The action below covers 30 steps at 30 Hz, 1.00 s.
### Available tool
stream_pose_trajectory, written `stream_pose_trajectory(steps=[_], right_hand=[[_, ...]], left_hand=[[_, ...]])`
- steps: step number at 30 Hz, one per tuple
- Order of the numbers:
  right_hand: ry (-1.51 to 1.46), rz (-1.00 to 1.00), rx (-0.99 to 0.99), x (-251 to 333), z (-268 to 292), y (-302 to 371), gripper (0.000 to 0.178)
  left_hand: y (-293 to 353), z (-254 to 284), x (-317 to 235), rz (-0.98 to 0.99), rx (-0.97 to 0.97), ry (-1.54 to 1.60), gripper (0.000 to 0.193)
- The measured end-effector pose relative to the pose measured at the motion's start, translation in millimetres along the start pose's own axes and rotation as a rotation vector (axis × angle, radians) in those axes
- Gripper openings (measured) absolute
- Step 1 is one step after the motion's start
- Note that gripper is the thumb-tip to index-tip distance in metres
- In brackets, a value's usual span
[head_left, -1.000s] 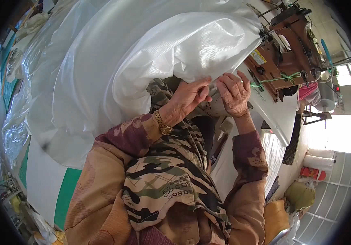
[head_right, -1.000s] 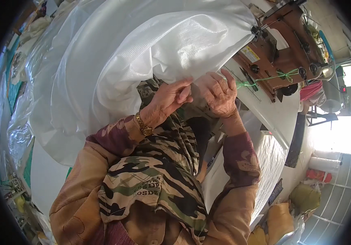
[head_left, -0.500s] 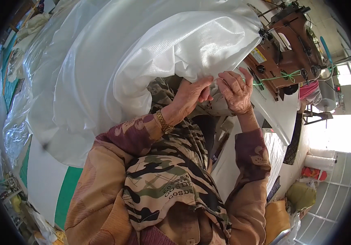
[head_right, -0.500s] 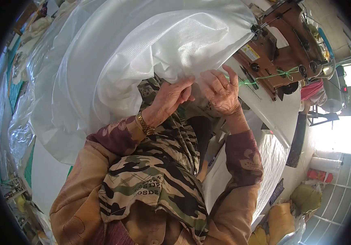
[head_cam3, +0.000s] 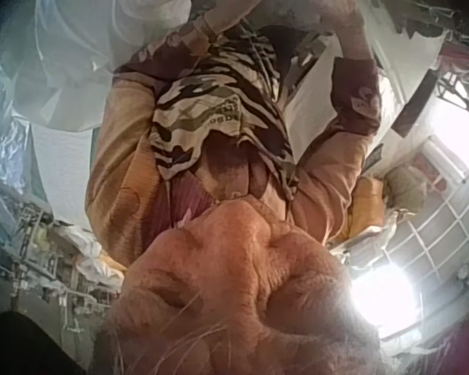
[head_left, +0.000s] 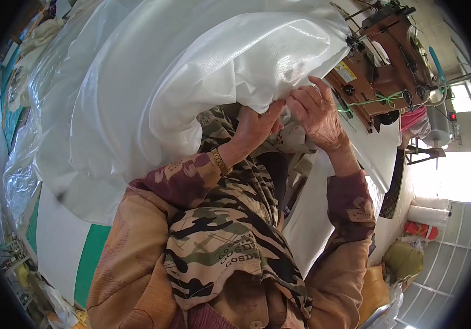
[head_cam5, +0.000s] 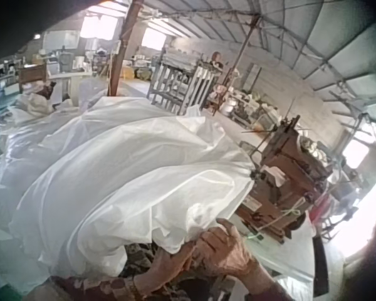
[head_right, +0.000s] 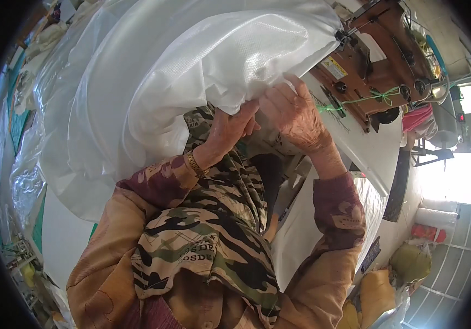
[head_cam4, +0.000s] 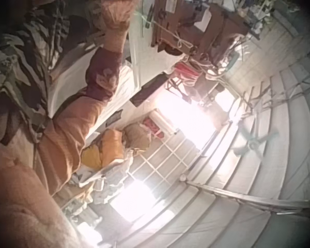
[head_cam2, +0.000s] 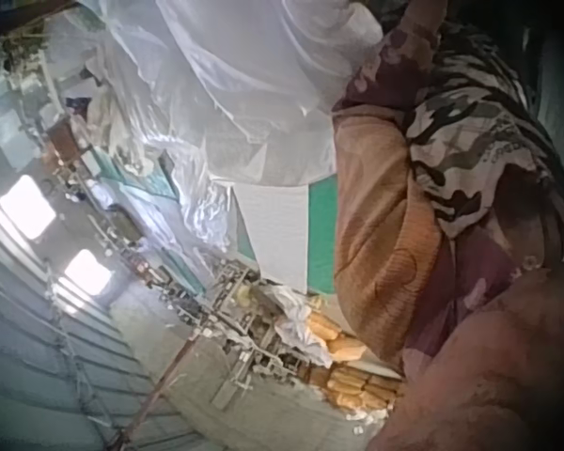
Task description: The person sews large plastic sheets using an industrial sewing machine, folding and handling the material by hand to align the edges as it feeds through the machine.
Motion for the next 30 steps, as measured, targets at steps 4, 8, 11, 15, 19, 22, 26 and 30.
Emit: stream_pose_trajectory(steps=[4,8,11,15,19,22,26,30], right_hand=[[0.043,0.031,0.015,3.8,-0.7,-12.2,0.019],[0.057,-0.004,0.000,2.6,-1.3,-15.3,0.015],[0.050,0.000,0.013,2.5,-1.8,-14.0,0.016],[-0.022,-0.015,0.076,1.6,-4.4,-10.5,0.032],[-0.015,-0.016,0.072,2.3,-4.1,-8.1,0.030],[-0.026,-0.022,0.061,1.9,-4.5,-6.8,0.030],[-0.012,-0.014,0.043,1.2,-4.1,-6.4,0.028],[0.000,-0.024,0.065,-1.0,-5.4,-8.7,0.026]], left_hand=[[-0.2,1.4,2.5,0.030,-0.035,0.037,0.018],[-2.2,4.0,0.7,0.031,-0.031,0.032,0.021],[-3.6,5.8,0.5,0.054,-0.042,0.065,0.021],[-4.3,6.7,-1.3,0.043,-0.055,0.062,0.021],[-4.9,8.5,1.0,0.051,-0.069,0.080,0.022],[-5.2,8.6,1.8,0.029,-0.056,0.081,0.021],[-4.9,10.0,0.0,0.000,-0.050,0.103,0.020],[-4.2,9.1,-1.9,0.006,-0.033,-0.015,0.019]])
Point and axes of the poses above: each hand's wrist, its own y-axis away from the middle knuckle, its own z-axis out of the back of the hand, x = y × z, the point moved 7 cm from there along -y, towards the middle knuckle, and after that the axes turned 1 degree about x, right-handed, at the moved point
